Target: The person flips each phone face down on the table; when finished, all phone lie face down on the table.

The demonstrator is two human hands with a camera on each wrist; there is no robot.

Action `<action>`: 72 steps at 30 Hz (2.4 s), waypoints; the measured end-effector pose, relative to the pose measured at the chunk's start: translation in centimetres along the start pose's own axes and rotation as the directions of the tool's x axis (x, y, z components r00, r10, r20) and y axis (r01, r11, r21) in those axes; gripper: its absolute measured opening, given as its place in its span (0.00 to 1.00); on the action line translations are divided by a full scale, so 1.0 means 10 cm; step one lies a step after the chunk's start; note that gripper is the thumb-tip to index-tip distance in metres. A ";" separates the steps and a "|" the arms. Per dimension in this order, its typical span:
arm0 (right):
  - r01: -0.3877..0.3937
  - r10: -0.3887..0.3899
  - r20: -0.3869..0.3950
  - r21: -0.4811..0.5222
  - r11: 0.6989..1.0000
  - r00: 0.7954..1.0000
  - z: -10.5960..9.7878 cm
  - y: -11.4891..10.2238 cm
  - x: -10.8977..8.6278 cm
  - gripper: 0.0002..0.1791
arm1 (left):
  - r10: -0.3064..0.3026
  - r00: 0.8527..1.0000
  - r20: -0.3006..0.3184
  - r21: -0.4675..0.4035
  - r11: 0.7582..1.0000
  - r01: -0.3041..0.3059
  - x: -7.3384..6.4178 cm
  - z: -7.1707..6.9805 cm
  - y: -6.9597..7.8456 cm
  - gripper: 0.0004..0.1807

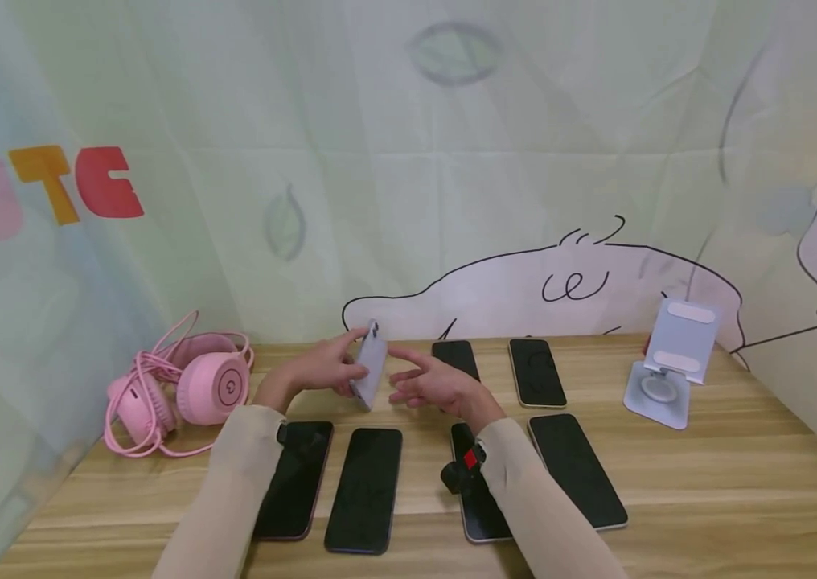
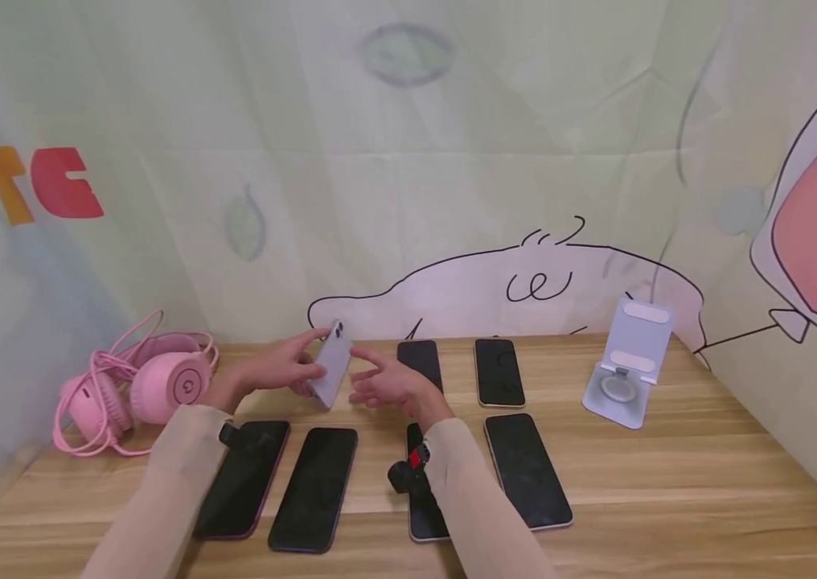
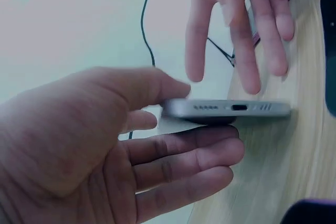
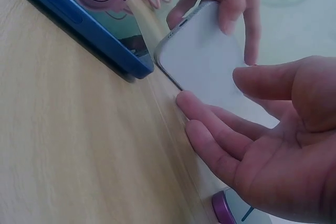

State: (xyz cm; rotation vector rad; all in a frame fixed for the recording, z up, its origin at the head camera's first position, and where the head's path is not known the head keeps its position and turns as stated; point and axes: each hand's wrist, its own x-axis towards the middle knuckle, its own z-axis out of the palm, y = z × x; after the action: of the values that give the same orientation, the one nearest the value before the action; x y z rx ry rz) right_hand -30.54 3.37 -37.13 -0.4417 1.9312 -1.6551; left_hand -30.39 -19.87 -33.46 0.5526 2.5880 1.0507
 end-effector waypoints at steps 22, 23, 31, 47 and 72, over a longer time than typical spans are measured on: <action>-0.046 0.047 -0.031 0.037 0.998 0.998 0.05 -0.03 -0.03 0.34 | -0.098 0.993 0.067 0.033 0.995 0.096 -0.01 0.00 -0.14 0.44; -0.044 0.045 -0.028 0.038 0.998 0.999 0.05 -0.03 -0.03 0.34 | -0.101 0.992 0.070 0.039 0.994 0.098 0.00 0.00 -0.15 0.43; -0.083 0.087 -0.048 0.067 0.994 0.995 0.07 -0.04 -0.02 0.33 | -0.131 0.989 0.074 0.101 0.987 0.123 0.02 0.06 -0.18 0.39; -0.093 0.098 -0.056 0.091 0.992 0.994 0.07 -0.01 0.00 0.31 | -0.199 0.977 0.079 0.225 0.958 0.177 0.07 0.08 -0.17 0.47; -0.085 0.087 -0.052 0.043 0.995 0.995 0.04 -0.01 0.00 0.28 | -0.176 0.982 0.069 0.280 0.948 0.150 0.07 0.10 -0.14 0.44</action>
State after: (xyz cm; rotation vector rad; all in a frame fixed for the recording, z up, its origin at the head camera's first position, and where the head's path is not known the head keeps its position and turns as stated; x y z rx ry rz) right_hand -30.29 3.10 -37.08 -0.2970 1.9233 -1.6633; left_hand -30.88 -19.87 -35.25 0.4278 2.6577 0.6029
